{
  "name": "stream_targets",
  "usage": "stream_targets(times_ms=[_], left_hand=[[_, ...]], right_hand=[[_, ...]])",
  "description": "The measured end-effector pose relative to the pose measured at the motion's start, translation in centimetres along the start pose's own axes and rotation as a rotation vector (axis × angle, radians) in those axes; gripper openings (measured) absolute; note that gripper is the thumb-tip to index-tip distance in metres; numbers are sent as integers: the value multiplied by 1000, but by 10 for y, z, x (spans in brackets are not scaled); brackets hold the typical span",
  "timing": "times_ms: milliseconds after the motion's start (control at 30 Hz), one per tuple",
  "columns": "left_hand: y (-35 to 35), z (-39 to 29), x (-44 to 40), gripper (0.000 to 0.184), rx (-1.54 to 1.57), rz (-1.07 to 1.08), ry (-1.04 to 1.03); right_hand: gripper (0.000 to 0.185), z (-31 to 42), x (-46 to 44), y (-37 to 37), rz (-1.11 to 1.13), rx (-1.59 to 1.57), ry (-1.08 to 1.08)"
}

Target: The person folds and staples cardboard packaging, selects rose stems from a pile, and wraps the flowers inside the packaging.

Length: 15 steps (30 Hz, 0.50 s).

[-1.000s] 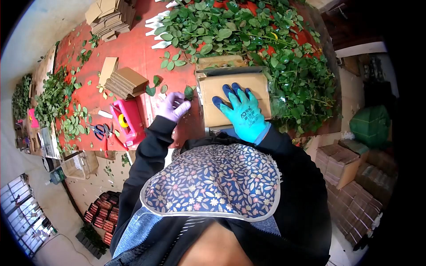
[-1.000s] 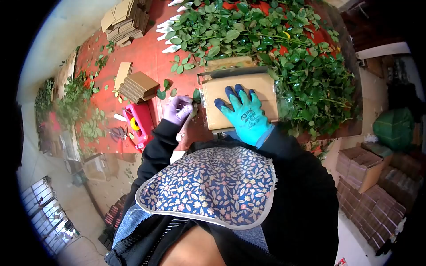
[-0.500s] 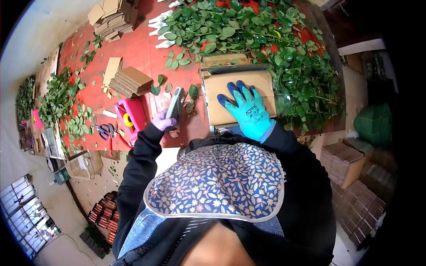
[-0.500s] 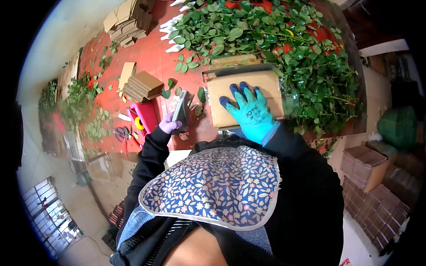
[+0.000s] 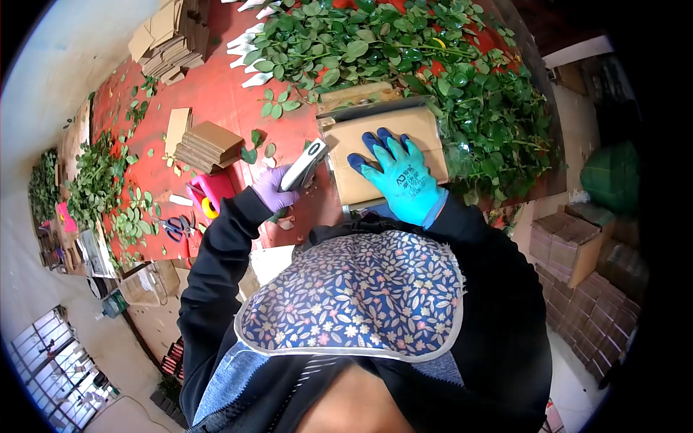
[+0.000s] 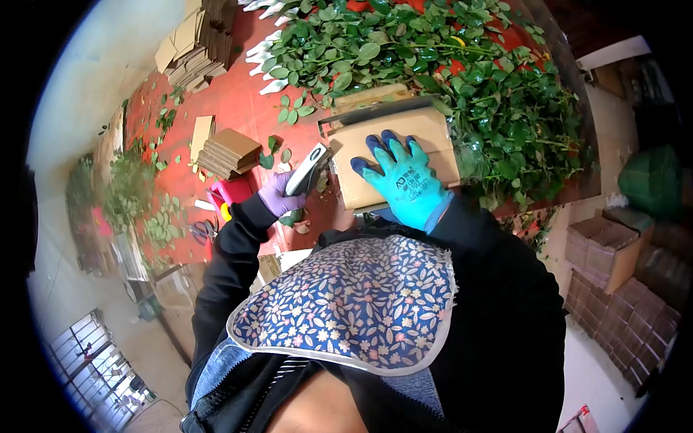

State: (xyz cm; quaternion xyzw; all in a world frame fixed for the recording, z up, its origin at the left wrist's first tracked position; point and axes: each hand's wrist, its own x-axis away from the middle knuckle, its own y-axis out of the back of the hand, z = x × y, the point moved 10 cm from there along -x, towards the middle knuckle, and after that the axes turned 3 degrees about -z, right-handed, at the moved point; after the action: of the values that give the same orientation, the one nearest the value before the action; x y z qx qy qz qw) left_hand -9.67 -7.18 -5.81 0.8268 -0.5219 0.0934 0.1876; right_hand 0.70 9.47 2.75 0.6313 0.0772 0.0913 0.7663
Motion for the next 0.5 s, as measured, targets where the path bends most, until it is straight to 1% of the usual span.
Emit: stream_targets(times_ms=[33,133,267,333,367,433,500], left_hand=[[1,-3,-2,42,-77,21,-17],[-3,-8,-12,44,-105,83,-31],[-11,-20,-17,50,-73,138,-90],[-17,-21,-19,55,-21,222,-111],[-16,-22,-21,55,-20,226,-110],[-20,-24,-22,58,-154,296,-79],[-20,-26,-24,57,-173,300,-95]], right_hand=[[87,-1,0,0,0,-2,-7],[87,0,0,1,3,-22,-9],[86,-1,3,3,4,-15,-15],[85,-2,3,2,0,-18,-20],[84,-2,3,2,-15,-24,-24],[83,-2,3,3,-31,-31,-30],[83,-2,3,2,-5,7,-31]])
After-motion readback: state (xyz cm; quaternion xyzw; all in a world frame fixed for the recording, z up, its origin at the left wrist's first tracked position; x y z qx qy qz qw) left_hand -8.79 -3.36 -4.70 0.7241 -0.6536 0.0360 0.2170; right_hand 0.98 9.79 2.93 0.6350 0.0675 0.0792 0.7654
